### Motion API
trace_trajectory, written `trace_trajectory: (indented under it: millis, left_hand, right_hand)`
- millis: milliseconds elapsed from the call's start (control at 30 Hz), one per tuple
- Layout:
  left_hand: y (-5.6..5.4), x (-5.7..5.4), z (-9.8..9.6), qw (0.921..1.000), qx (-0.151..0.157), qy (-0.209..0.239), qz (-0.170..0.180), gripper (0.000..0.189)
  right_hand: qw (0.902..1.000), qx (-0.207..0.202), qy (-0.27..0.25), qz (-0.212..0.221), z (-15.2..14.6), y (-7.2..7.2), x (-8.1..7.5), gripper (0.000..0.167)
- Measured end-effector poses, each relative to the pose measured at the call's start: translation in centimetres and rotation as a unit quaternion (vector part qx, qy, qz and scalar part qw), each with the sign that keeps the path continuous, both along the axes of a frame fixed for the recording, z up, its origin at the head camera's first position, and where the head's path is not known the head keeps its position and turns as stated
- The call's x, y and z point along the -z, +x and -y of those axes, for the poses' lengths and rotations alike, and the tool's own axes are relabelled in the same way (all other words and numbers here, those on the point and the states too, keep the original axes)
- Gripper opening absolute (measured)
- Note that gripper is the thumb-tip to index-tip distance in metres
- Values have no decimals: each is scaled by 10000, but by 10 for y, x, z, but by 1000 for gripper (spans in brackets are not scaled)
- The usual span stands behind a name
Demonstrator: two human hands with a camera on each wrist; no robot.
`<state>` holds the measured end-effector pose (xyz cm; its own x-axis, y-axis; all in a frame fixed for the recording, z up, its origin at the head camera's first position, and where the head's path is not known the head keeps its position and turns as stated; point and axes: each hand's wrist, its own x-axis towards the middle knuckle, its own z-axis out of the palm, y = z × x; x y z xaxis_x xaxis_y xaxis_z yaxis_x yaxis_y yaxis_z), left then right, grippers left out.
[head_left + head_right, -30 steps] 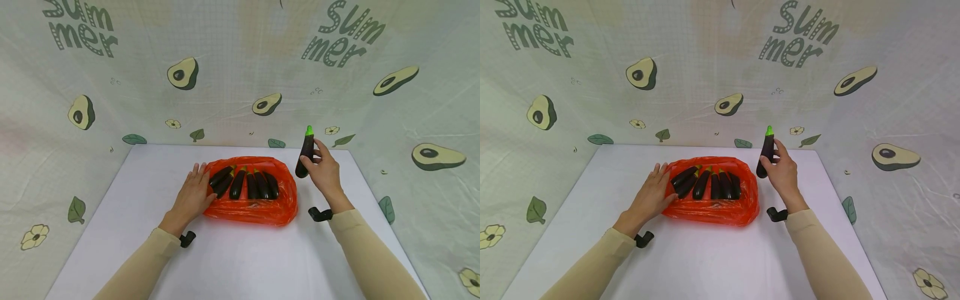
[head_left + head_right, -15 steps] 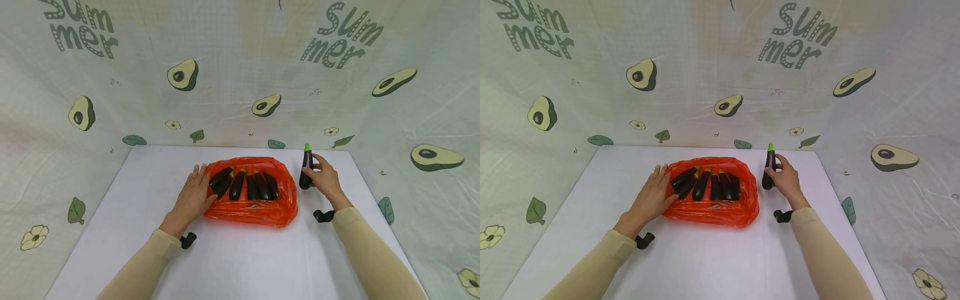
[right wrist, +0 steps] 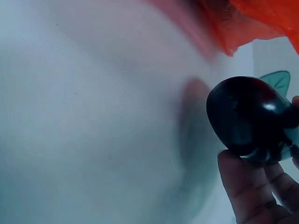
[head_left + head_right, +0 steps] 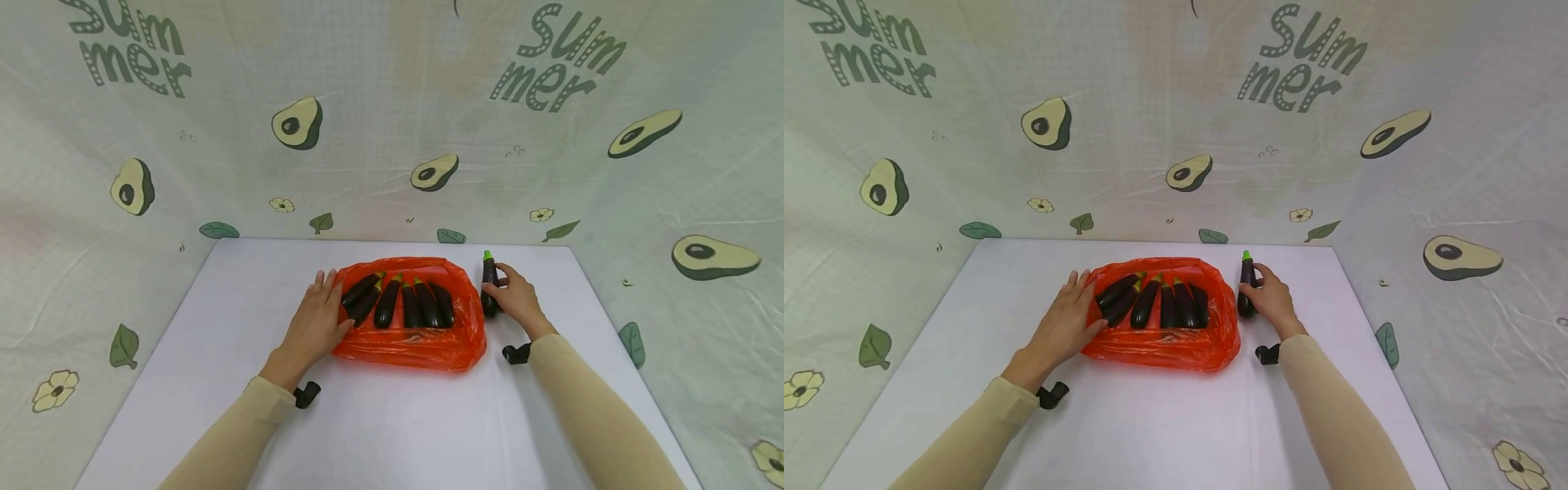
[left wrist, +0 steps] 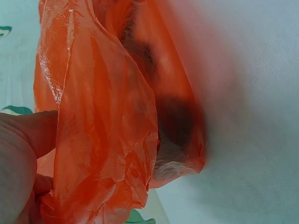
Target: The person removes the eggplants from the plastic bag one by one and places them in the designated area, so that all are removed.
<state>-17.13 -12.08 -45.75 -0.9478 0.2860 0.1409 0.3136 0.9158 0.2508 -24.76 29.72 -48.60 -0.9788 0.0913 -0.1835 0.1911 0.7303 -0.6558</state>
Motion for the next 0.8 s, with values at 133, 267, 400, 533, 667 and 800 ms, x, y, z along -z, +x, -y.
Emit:
trace_trajectory:
  millis: [133,267,400,533,667,800]
  left_hand:
    - [-1,1,0,10000,-5,20,57,89]
    - [-1,1,1,10000,18,15,96,90]
    - [-1,1,1,9999,12,33,127,90]
    - [-1,-1,2,9998,-32,53,205,90]
    - [-2,0,3,9997,-76,30,240,90]
    - [-3,0,2,9997,-75,1,217,91]
  right_hand:
    - [9998,-70,148,79,2,-6,9,78]
    - [9998,-109,157,23,1,-9,13,77]
    - [9998,-82,180,11,-2,-12,14,77]
    - [9994,-69,328,-3,-4,-14,15,73]
    - [9991,-66,409,50,-5,-17,17,71]
    - [9989,-91,416,183,-7,-17,17,73]
